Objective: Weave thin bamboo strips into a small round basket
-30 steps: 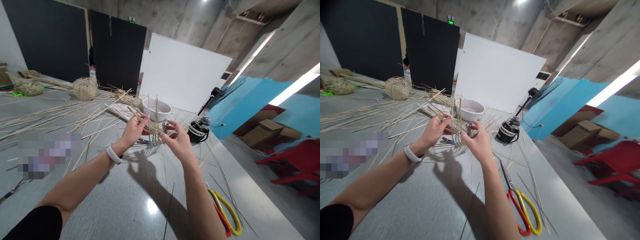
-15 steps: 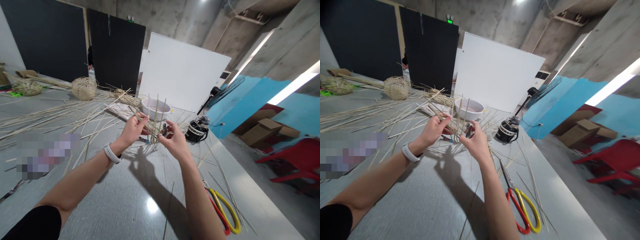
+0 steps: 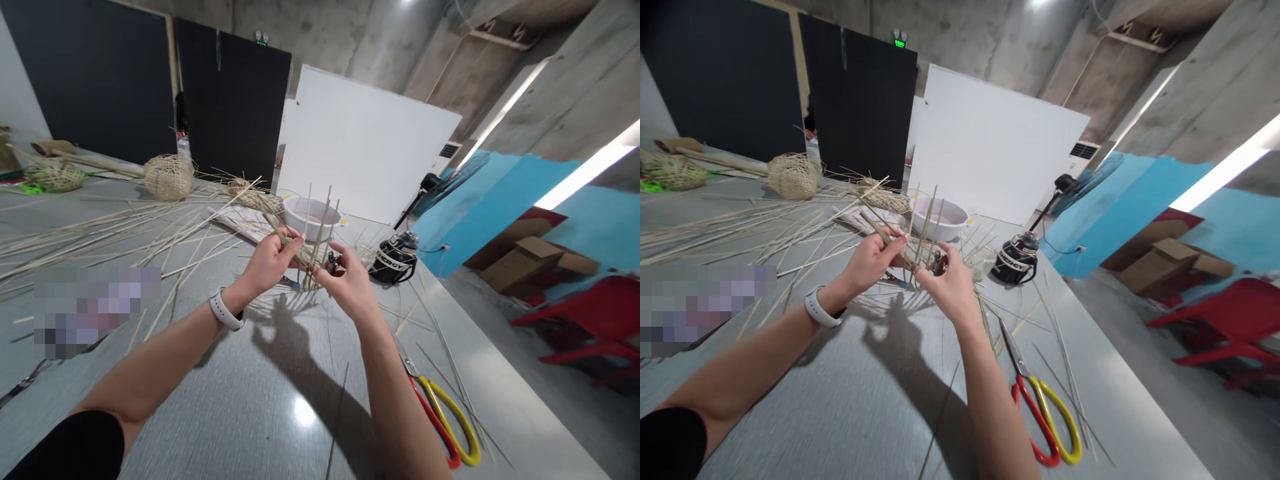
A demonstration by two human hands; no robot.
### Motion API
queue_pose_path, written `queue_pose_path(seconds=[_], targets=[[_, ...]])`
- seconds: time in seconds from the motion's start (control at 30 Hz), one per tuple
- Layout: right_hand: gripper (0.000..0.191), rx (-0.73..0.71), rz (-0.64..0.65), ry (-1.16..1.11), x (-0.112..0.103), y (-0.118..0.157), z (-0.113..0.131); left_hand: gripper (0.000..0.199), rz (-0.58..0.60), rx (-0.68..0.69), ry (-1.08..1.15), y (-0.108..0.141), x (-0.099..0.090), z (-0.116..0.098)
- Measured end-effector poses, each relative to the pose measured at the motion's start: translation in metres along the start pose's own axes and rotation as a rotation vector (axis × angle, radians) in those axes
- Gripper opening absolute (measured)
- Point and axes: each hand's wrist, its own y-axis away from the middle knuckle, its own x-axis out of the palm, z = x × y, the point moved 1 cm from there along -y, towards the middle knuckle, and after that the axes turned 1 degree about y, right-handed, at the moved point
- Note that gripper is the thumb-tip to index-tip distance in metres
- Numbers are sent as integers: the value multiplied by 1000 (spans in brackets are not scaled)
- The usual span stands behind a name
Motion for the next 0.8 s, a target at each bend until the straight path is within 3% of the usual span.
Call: queue_pose_path(seconds=[0.3,0.53,0.7,0.8], targets=[[64,55,20,-7,2,-3,-5,26,41,28,-47,1,0,4],[67,64,22,-47,1,-6,-9,21,5,-91,46,-4,-3,5],[74,37,55,15,3,-1,1,26,19,-159,73,-8,-6,8],[80,38,37,97,6,2,9,26,9,-91,66,-8,-5,8]])
